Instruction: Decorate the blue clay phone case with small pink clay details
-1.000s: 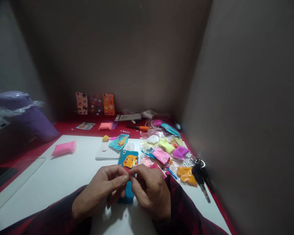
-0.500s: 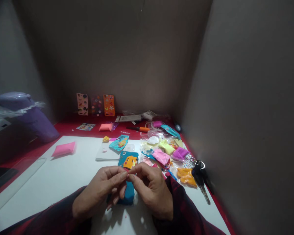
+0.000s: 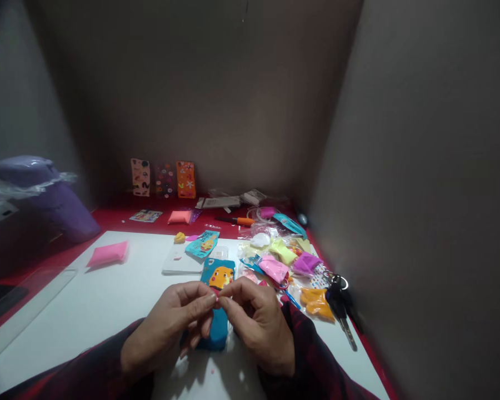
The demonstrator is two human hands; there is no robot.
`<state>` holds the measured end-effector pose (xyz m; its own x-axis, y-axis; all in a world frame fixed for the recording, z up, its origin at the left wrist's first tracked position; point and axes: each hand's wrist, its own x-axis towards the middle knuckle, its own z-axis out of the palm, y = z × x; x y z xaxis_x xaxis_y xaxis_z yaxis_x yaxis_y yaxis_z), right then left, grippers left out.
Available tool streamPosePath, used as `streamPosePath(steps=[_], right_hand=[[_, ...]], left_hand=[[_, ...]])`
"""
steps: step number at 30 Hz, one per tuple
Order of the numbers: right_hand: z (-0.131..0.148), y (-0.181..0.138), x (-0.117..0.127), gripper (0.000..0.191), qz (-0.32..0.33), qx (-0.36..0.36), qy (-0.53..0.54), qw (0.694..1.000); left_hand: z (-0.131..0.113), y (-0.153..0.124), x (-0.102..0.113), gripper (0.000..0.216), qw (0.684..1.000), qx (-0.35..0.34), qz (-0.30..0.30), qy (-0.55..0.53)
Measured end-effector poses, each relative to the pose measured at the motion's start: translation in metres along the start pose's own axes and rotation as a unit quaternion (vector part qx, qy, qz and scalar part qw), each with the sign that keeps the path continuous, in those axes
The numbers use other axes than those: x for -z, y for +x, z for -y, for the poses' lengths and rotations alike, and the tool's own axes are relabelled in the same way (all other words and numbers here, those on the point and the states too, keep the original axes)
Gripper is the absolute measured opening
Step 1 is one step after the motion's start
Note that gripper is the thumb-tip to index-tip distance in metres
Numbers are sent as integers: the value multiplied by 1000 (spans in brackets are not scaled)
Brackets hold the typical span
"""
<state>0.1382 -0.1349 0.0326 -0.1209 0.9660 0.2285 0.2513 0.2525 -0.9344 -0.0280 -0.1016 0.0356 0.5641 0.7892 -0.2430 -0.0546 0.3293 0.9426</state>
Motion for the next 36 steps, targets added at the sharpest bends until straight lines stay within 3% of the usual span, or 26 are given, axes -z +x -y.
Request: streamPosePath(steps=[12, 36], right_hand=[[-1, -2, 3, 24, -14, -21, 40, 999], [0, 0, 2, 20, -14, 4, 6, 1000]], left_hand=[[0, 1, 0, 31, 1000, 9, -22, -15], [-1, -1, -1, 33, 1000, 8, -17, -7]])
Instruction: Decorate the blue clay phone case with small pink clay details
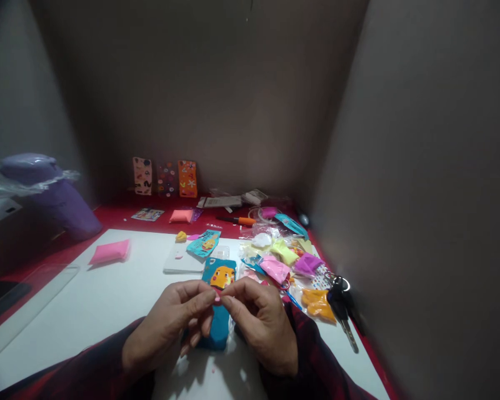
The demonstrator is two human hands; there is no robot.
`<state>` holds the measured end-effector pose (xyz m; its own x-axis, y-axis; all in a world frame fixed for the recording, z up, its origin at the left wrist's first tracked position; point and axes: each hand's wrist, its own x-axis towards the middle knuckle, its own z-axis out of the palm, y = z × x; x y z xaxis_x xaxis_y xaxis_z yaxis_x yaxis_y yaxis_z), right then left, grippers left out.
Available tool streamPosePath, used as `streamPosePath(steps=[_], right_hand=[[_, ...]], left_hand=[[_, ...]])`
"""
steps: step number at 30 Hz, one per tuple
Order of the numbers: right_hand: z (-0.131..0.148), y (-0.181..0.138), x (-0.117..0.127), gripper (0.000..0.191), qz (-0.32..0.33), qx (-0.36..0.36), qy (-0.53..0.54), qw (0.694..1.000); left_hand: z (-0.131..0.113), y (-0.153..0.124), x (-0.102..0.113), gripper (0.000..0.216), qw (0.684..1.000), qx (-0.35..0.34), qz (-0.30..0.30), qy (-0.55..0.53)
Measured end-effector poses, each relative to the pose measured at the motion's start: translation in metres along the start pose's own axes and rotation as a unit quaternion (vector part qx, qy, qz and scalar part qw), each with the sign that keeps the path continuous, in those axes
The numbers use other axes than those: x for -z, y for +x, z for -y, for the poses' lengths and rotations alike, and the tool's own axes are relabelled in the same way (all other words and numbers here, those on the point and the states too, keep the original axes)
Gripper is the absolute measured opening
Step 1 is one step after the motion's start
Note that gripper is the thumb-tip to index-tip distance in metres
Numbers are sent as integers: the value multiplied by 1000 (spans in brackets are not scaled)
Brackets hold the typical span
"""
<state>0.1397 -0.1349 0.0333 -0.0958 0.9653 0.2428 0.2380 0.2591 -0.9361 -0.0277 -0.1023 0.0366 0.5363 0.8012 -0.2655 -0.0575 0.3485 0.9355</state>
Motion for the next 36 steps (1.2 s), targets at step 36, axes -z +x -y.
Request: streamPosePath(steps=[36], right_hand=[[-4, -1, -1, 20, 18, -25, -14, 999]], left_hand=[[4, 0, -1, 36, 1000, -5, 14, -28]])
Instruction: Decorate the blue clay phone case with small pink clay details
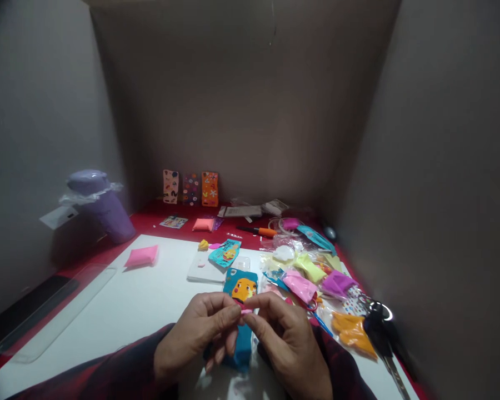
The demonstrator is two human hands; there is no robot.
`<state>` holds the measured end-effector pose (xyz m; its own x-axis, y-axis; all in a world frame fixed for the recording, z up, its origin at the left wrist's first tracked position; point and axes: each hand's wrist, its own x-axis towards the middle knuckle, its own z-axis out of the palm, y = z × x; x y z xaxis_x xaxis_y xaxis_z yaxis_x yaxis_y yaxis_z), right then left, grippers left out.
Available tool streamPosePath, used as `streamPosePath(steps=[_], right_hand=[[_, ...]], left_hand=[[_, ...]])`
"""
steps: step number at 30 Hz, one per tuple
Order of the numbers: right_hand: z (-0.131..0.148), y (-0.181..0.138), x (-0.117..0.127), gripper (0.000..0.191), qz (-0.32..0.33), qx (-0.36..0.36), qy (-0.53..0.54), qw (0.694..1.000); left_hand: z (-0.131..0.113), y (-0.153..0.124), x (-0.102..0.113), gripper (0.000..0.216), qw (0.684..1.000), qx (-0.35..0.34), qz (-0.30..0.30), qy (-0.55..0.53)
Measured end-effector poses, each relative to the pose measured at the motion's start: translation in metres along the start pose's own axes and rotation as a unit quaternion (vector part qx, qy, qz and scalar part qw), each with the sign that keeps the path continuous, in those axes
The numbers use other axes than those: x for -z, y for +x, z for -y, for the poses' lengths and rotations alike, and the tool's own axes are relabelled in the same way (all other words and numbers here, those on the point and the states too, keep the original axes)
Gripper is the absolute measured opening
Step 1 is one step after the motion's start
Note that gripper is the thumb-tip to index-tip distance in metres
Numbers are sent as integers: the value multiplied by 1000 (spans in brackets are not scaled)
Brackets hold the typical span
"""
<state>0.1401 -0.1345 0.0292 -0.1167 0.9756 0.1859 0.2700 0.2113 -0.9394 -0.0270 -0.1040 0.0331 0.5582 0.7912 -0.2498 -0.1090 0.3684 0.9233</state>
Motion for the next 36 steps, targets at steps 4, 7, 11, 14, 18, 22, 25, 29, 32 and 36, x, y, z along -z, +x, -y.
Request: streamPosePath(steps=[4, 7, 11, 14, 18, 22, 25, 29, 32, 36], right_hand=[[1, 1, 0, 21, 9, 16, 12, 1000], [0, 0, 0, 21, -4, 20, 3, 1000], [-3, -1, 0, 24, -20, 1, -11, 1000], [-2, -1, 0, 22, -5, 3, 1, 1000], [0, 0, 0, 23, 1, 20, 10, 1000], [1, -1, 1, 23, 2, 15, 7, 1000], [2, -1, 1, 23, 3, 16, 8, 1000], [6, 0, 1, 23, -39, 23, 2, 999], [9, 1, 1, 23, -53, 23, 9, 998], [8, 2, 2, 23, -52, 14, 18, 998]], left_hand=[[0, 0, 0, 39, 1000, 4, 5, 6], [1, 1, 0, 37, 1000, 0, -4, 10], [1, 0, 0, 36, 1000, -1, -7, 2], [0, 1, 0, 39, 1000, -6, -6, 8], [1, 2, 0, 40, 1000, -3, -9, 17], [4, 2, -1, 36, 1000, -1, -16, 21], [1, 2, 0, 41, 999, -1, -16, 48], [-14, 8, 18, 31, 951, -138, -145, 235], [-28, 21, 44, 16, 790, -271, -268, 481], [-36, 44, 72, 17, 686, -257, -285, 618]])
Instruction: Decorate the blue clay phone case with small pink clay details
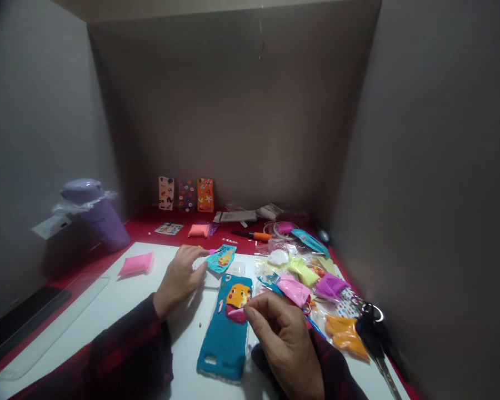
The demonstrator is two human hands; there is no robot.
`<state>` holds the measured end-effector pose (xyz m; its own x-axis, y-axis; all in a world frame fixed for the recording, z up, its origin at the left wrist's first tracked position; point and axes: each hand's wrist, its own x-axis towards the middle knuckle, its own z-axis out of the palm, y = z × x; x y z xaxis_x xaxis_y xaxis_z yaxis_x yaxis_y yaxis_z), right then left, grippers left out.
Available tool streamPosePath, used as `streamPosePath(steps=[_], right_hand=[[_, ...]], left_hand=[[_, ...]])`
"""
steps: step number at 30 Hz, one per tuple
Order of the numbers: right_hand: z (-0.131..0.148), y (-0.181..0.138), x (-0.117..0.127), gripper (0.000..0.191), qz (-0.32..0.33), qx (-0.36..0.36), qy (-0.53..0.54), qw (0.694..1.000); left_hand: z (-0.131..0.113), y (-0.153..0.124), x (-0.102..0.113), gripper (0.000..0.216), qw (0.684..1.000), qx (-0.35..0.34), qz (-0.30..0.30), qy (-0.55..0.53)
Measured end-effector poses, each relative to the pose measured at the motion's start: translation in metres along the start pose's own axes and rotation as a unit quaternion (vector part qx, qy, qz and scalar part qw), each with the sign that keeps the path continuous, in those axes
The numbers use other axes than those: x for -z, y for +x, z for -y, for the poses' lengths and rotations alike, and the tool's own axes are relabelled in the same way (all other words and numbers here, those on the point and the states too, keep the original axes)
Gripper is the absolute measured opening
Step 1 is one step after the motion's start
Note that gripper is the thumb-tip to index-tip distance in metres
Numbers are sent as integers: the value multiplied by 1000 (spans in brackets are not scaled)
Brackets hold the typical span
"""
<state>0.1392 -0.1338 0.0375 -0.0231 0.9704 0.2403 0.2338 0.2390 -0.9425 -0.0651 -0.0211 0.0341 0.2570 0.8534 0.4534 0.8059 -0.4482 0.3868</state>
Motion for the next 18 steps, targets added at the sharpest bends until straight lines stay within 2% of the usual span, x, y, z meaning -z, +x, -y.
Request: streamPosePath(steps=[9, 18], right_hand=[[0, 1, 1, 22, 19, 5, 9, 1000], [-3, -1, 1, 23, 24, 9, -5, 1000]], left_hand=[[14, 13, -20, 21, 991, 53, 43, 116], [9, 14, -22, 12, 991, 96, 42, 83]])
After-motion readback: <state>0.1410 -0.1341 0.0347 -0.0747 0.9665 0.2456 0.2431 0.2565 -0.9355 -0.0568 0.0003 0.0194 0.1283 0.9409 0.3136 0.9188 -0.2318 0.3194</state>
